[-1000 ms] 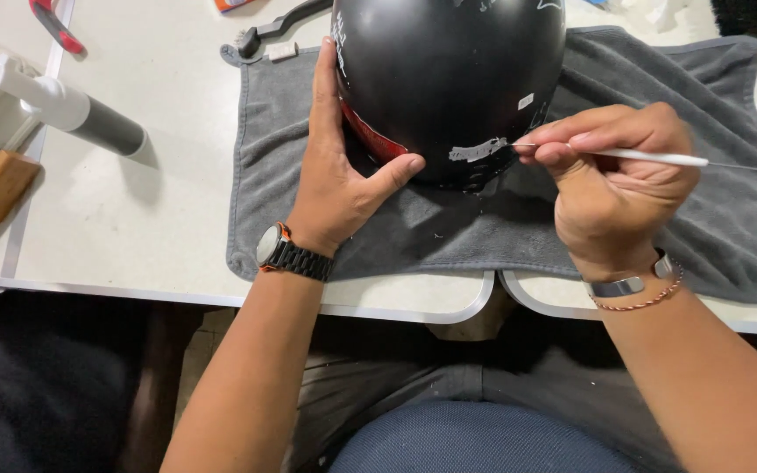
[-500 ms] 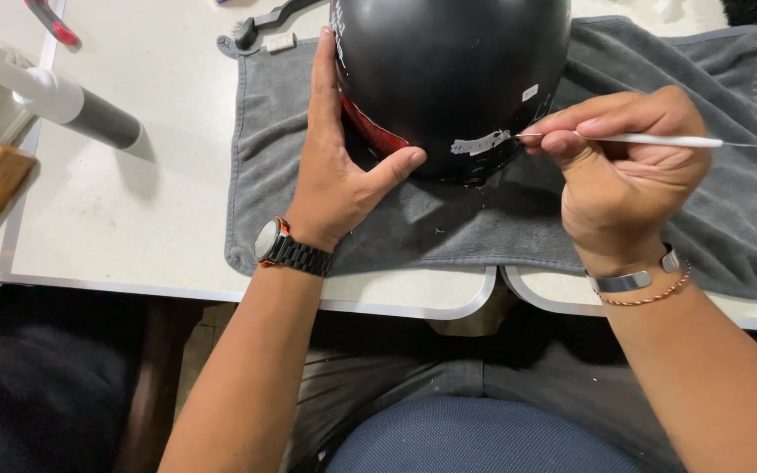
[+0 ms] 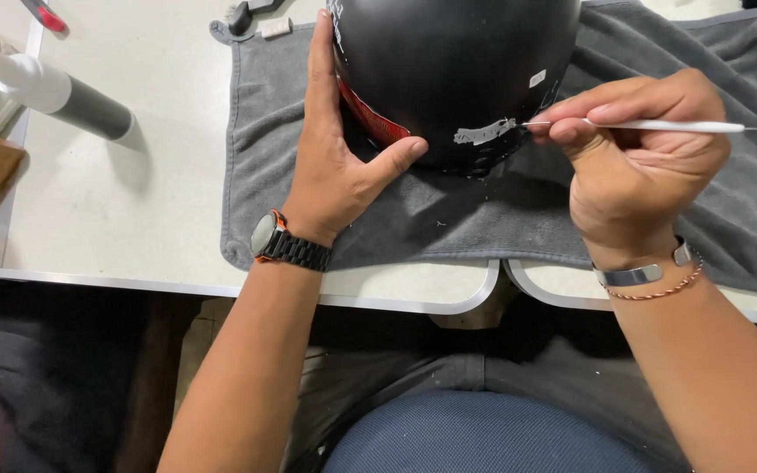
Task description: The person scrapes a sticker off a black helmet using a metal tool, then scrubs the area with a toothbrush and wipes it with a cloth. The helmet is placed on a grey towel on a white table.
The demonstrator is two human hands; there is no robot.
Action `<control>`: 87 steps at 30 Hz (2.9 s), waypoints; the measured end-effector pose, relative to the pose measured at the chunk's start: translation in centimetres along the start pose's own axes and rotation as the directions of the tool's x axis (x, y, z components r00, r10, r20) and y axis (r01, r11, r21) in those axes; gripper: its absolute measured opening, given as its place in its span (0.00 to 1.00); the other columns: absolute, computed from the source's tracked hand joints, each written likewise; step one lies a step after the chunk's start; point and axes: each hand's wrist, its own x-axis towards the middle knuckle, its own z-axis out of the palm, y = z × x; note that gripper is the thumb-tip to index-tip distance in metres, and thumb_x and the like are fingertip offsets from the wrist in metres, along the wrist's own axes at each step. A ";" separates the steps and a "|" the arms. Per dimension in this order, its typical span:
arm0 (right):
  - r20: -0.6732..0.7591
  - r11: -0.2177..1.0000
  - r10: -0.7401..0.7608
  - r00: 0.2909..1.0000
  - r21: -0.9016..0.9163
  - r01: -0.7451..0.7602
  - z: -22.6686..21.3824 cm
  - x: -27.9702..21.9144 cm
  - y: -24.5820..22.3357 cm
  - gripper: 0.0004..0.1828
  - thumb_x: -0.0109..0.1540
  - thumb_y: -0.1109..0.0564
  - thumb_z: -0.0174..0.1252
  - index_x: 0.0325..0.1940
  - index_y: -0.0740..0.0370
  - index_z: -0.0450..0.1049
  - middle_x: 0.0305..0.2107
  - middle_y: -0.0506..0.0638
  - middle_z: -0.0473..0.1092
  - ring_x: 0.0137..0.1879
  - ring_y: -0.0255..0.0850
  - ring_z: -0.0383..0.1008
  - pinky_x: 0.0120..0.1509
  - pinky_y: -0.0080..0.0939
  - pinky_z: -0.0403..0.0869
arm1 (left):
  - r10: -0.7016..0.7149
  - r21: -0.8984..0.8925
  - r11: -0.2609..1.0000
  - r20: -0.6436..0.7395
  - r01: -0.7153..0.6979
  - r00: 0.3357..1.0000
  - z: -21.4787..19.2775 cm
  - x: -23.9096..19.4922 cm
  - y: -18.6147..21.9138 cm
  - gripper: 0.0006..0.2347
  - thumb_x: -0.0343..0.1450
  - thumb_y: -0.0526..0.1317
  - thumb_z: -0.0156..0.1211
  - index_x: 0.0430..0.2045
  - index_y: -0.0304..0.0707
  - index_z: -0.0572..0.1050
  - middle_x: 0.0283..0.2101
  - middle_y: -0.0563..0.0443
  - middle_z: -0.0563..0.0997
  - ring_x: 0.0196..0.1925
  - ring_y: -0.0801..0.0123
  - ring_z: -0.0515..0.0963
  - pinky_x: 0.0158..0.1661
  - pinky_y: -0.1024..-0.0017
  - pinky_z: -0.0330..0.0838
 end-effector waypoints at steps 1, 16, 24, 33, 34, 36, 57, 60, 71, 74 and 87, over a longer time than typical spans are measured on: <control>0.001 1.000 0.001 1.000 0.000 -0.001 0.0 0.0 0.0 0.21 0.67 0.80 0.67 0.39 0.66 0.61 0.31 0.69 0.71 0.38 0.58 0.81 0.46 0.50 0.86 | -0.001 0.000 1.000 0.000 0.001 1.000 0.0 0.0 0.0 0.48 0.73 0.48 0.76 0.76 0.46 0.36 0.83 0.42 0.44 0.88 0.54 0.48 0.87 0.59 0.47; 0.019 0.998 0.058 0.998 -0.037 -0.057 -0.3 -0.3 -0.4 0.20 0.70 0.74 0.69 0.42 0.70 0.60 0.37 0.72 0.71 0.40 0.56 0.80 0.49 0.50 0.87 | 0.016 0.064 0.998 -0.008 -0.015 1.000 -0.1 -0.4 -1.1 0.48 0.74 0.51 0.78 0.77 0.49 0.37 0.84 0.44 0.46 0.89 0.56 0.51 0.88 0.60 0.48; -0.154 0.994 0.071 0.986 0.092 -0.057 0.2 0.4 0.2 0.20 0.67 0.80 0.64 0.34 0.67 0.61 0.30 0.71 0.71 0.36 0.59 0.80 0.40 0.51 0.86 | 0.002 0.000 1.000 -0.015 -0.002 1.000 0.1 0.0 0.1 0.48 0.72 0.46 0.77 0.76 0.41 0.37 0.82 0.42 0.45 0.88 0.55 0.48 0.87 0.60 0.45; -0.040 0.996 -0.036 0.999 0.075 0.039 0.5 0.3 0.4 0.16 0.61 0.82 0.62 0.32 0.70 0.65 0.28 0.66 0.71 0.35 0.55 0.80 0.42 0.47 0.86 | 0.005 0.110 0.994 -0.022 -0.003 1.000 0.1 0.4 0.7 0.47 0.70 0.54 0.70 0.75 0.40 0.37 0.81 0.38 0.45 0.85 0.51 0.46 0.82 0.55 0.45; -0.046 0.996 -0.047 0.998 0.070 0.050 0.3 0.5 0.3 0.16 0.61 0.82 0.62 0.32 0.70 0.65 0.28 0.66 0.71 0.35 0.55 0.80 0.42 0.47 0.86 | 0.017 0.106 0.994 -0.018 -0.015 1.000 0.2 0.6 0.7 0.47 0.70 0.54 0.70 0.75 0.40 0.37 0.81 0.38 0.45 0.85 0.51 0.46 0.82 0.55 0.45; -0.132 0.997 -0.026 0.991 0.069 0.035 0.3 0.5 0.3 0.15 0.64 0.76 0.63 0.34 0.67 0.64 0.31 0.68 0.72 0.35 0.55 0.80 0.40 0.48 0.86 | -0.002 0.101 0.995 -0.027 0.005 1.000 0.2 0.5 0.8 0.48 0.69 0.54 0.70 0.74 0.39 0.37 0.80 0.38 0.44 0.84 0.52 0.45 0.81 0.57 0.43; -0.067 0.992 -0.126 0.990 0.002 0.126 0.8 0.6 -0.6 0.17 0.60 0.84 0.61 0.33 0.69 0.66 0.29 0.67 0.73 0.35 0.54 0.81 0.41 0.45 0.86 | -0.037 0.077 0.996 -0.014 0.038 0.999 0.5 0.8 1.6 0.48 0.67 0.52 0.69 0.74 0.41 0.36 0.79 0.36 0.46 0.82 0.53 0.48 0.78 0.58 0.45; -0.020 0.985 -0.161 0.987 -0.059 0.159 0.7 0.6 -1.0 0.17 0.60 0.83 0.62 0.33 0.68 0.66 0.30 0.65 0.74 0.37 0.53 0.82 0.43 0.42 0.85 | -0.032 0.093 0.995 -0.014 0.034 0.999 0.4 0.8 1.6 0.48 0.68 0.52 0.69 0.74 0.42 0.36 0.79 0.35 0.45 0.83 0.52 0.47 0.78 0.57 0.44; -0.044 0.992 -0.120 0.992 -0.035 0.118 0.8 0.6 -1.1 0.17 0.60 0.82 0.62 0.34 0.67 0.65 0.30 0.66 0.73 0.37 0.54 0.82 0.43 0.44 0.85 | -0.046 0.088 0.995 -0.021 0.048 0.999 0.5 0.9 1.9 0.48 0.67 0.52 0.69 0.74 0.40 0.36 0.79 0.35 0.46 0.82 0.52 0.49 0.78 0.59 0.45; -0.031 0.993 -0.117 0.993 -0.030 0.116 0.8 0.6 -1.1 0.17 0.60 0.83 0.61 0.34 0.67 0.66 0.30 0.65 0.74 0.37 0.53 0.82 0.44 0.43 0.86 | -0.049 0.104 0.993 -0.021 0.051 0.999 0.4 0.9 1.8 0.48 0.67 0.53 0.69 0.73 0.38 0.37 0.79 0.36 0.45 0.82 0.52 0.46 0.78 0.59 0.43; -0.025 0.995 -0.096 0.995 -0.037 0.095 0.8 0.7 -1.0 0.18 0.59 0.81 0.61 0.36 0.64 0.65 0.30 0.64 0.73 0.38 0.54 0.82 0.41 0.44 0.87 | -0.076 0.096 0.992 -0.027 0.079 0.997 0.3 1.1 2.0 0.49 0.66 0.54 0.68 0.73 0.38 0.36 0.79 0.36 0.45 0.82 0.51 0.47 0.76 0.58 0.46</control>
